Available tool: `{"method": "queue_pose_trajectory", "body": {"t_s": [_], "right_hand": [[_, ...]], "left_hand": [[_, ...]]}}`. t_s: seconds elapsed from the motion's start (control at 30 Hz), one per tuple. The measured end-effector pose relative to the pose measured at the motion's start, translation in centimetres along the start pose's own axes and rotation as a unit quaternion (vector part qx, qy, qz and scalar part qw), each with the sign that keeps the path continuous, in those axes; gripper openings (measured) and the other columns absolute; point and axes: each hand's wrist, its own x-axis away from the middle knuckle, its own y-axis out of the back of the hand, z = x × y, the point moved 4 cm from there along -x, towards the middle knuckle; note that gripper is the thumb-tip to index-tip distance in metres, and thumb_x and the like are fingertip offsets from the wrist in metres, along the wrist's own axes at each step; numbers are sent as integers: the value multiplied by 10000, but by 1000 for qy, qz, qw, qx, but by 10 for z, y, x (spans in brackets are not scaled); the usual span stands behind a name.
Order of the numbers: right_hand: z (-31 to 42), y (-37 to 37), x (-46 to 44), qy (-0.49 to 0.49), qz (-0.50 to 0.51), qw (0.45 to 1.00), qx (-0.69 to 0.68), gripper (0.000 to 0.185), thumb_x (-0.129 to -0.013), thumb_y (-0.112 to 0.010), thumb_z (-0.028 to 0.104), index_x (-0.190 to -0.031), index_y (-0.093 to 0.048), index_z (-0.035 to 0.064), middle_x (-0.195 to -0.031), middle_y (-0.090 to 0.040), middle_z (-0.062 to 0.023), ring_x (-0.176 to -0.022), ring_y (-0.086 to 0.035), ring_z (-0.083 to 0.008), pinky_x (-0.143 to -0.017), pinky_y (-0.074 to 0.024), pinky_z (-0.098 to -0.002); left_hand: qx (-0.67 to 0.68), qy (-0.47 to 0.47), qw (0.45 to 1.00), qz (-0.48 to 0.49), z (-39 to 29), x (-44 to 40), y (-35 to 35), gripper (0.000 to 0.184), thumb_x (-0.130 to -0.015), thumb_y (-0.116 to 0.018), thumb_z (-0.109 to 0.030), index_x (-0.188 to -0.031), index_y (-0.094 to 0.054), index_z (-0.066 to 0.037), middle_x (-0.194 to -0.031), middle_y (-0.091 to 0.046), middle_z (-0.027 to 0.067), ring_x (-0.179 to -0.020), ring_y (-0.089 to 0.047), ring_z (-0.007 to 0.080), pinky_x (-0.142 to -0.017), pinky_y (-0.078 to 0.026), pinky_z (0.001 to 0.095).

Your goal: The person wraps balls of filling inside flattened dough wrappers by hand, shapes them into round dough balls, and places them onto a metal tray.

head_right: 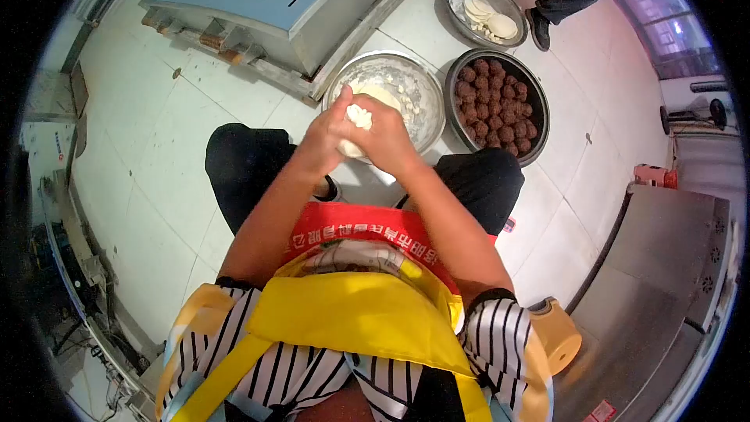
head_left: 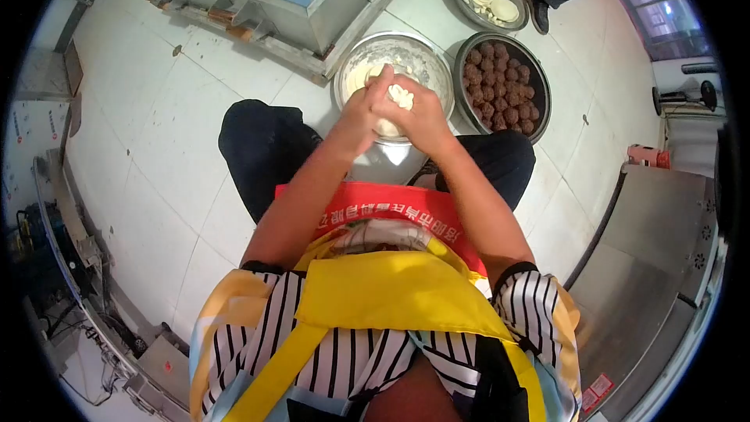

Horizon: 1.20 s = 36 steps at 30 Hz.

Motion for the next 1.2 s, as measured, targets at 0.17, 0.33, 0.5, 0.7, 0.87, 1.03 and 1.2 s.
{"method": "queue_pose_trajectory", "body": {"t_s": [0.17, 0.33, 0.5, 0.7, 0.87, 1.03, 1.2], "right_hand": [[2, 8, 1, -75, 26, 997, 20, 448, -741, -760, 313, -1049, -640, 10, -885, -652, -154, -821, -628, -236, -783, -479, -337], [9, 5, 6, -22, 105, 993, -51, 449, -752, -735, 369, -980, -661, -10, -885, -662, -168, -775, -640, -250, -728, -490, -333], [13, 3, 2, -31, 31, 998, 43, 431, -786, -704, 370, -986, -663, -10, -842, -656, -191, -746, -636, -269, -704, -488, -336], [4, 7, 4, -43, 38, 998, 37, 375, -820, -678, 329, -968, -668, -15, -838, -658, -160, -744, -624, -246, -697, -483, -331], [14, 7, 1, -23, 84, 996, -21, 348, -848, -652, 273, -1044, -658, -14, -946, -677, -139, -886, -627, -173, -810, -477, -292], [14, 4, -7, 44, -24, 985, 163, 411, -792, -697, 346, -1040, -670, 19, -882, -689, -150, -758, -664, -249, -683, -505, -351], [16, 6, -4, 39, 56, 997, -29, 386, -798, -694, 359, -931, -674, -4, -858, -652, -185, -769, -627, -349, -707, -491, -375]], "left_hand": [[64, -47, 997, -8, 17, -4, -1, 558, -967, -431, -482, -1271, -461, -15, -1145, -583, 104, -1045, -590, 182, -856, -506, 327], [26, 44, 999, -2, -1, 14, -8, 579, -928, -492, -525, -1157, -504, 6, -1052, -562, 101, -942, -588, 153, -742, -524, 322], [-7, -24, 998, -55, 8, 12, -10, 585, -952, -442, -512, -1259, -442, -14, -1120, -568, 122, -1005, -594, 186, -816, -515, 339], [-9, 2, 997, -80, 10, 8, -8, 657, -946, -401, -556, -1287, -399, 5, -1178, -551, 125, -1096, -562, 216, -849, -512, 392], [0, 70, 997, 12, 5, 15, -2, 599, -961, -368, -546, -1306, -403, -57, -1193, -533, 124, -1075, -572, 242, -845, -521, 436], [49, -33, 995, -75, 4, 9, -14, 578, -956, -413, -522, -1275, -426, -40, -1168, -533, 115, -1049, -574, 228, -812, -522, 413], [17, -11, 998, -56, -1, 16, -10, 556, -948, -435, -523, -1276, -437, -74, -1197, -520, 108, -1081, -556, 229, -868, -487, 438]]}}
